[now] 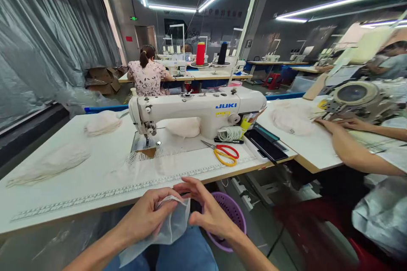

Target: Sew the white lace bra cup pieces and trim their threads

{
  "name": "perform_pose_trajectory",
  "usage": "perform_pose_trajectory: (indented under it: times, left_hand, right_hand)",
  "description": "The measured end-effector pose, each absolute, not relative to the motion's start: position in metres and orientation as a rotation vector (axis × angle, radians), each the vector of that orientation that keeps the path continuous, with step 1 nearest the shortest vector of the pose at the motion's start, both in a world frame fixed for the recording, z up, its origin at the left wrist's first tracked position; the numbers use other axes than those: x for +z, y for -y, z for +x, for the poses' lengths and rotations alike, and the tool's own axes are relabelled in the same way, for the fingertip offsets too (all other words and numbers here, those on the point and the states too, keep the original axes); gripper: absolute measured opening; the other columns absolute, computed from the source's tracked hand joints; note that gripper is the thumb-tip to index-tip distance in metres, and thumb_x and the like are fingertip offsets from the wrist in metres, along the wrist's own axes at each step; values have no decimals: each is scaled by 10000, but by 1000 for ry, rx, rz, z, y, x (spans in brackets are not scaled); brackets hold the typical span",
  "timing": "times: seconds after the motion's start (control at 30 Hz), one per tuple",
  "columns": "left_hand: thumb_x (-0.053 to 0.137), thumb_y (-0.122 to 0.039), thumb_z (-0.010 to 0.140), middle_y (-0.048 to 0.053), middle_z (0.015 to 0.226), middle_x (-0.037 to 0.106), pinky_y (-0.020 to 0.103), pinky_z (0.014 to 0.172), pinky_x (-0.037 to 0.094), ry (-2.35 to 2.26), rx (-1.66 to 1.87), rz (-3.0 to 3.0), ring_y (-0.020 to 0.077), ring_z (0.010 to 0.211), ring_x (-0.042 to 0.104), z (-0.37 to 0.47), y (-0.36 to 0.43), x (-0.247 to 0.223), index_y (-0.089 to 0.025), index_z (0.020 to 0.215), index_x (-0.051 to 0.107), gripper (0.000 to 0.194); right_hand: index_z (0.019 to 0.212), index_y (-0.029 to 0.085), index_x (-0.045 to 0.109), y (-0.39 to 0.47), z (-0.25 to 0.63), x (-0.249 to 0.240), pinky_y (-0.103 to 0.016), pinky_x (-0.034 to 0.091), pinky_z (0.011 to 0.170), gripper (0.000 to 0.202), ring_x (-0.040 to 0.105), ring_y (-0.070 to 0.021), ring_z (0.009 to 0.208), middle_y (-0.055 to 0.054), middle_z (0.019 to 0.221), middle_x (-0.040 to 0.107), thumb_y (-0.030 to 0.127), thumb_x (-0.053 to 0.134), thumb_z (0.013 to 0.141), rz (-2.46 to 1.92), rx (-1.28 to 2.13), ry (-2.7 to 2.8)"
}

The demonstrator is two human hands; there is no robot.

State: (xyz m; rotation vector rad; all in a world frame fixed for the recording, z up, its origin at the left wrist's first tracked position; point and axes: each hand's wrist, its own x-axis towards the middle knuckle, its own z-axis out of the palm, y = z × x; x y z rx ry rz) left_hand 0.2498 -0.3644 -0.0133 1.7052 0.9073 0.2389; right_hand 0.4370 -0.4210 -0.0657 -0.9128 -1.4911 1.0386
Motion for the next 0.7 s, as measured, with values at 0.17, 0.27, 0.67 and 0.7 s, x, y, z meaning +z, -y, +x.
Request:
perform_pose_trajectory:
  times: [0.17,0.27,0.67,0.7]
  left_hand:
    - [427,-462,884,-88,343,460,186,449,261,-967,212,1645,76,320,330,212,361,-9,-155,1034,577,373]
    - [428,-434,884,-88,343,469,182,455,260,-967,184,1618,76,329,326,194,353,-7,-160,981,566,322]
    - [458,-562,819,-96,365,419,179,405,206,-1006,167,1519,74,332,314,132,314,-4,-202,806,549,371]
    - [450,-570,820,-95,367,422,179,406,216,-1023,157,1524,76,332,313,128,302,3,-198,855,556,388]
  right_hand:
    - [790,147,594,399,389,-68,-194,399,520,368,497,-89,481,23,536,566,486,485,881,-1062,1112,1520]
    - [708,153,556,393,380,-64,-185,346,498,329,425,-71,454,46,489,500,398,465,909,-1120,1077,1545]
    - [743,202,557,377,357,-36,-181,364,566,123,488,-108,620,27,635,546,272,544,843,-1460,1001,1897]
    - [741,198,543,368,354,-30,-176,357,540,133,477,-101,583,35,598,523,270,526,851,-1445,1033,1892]
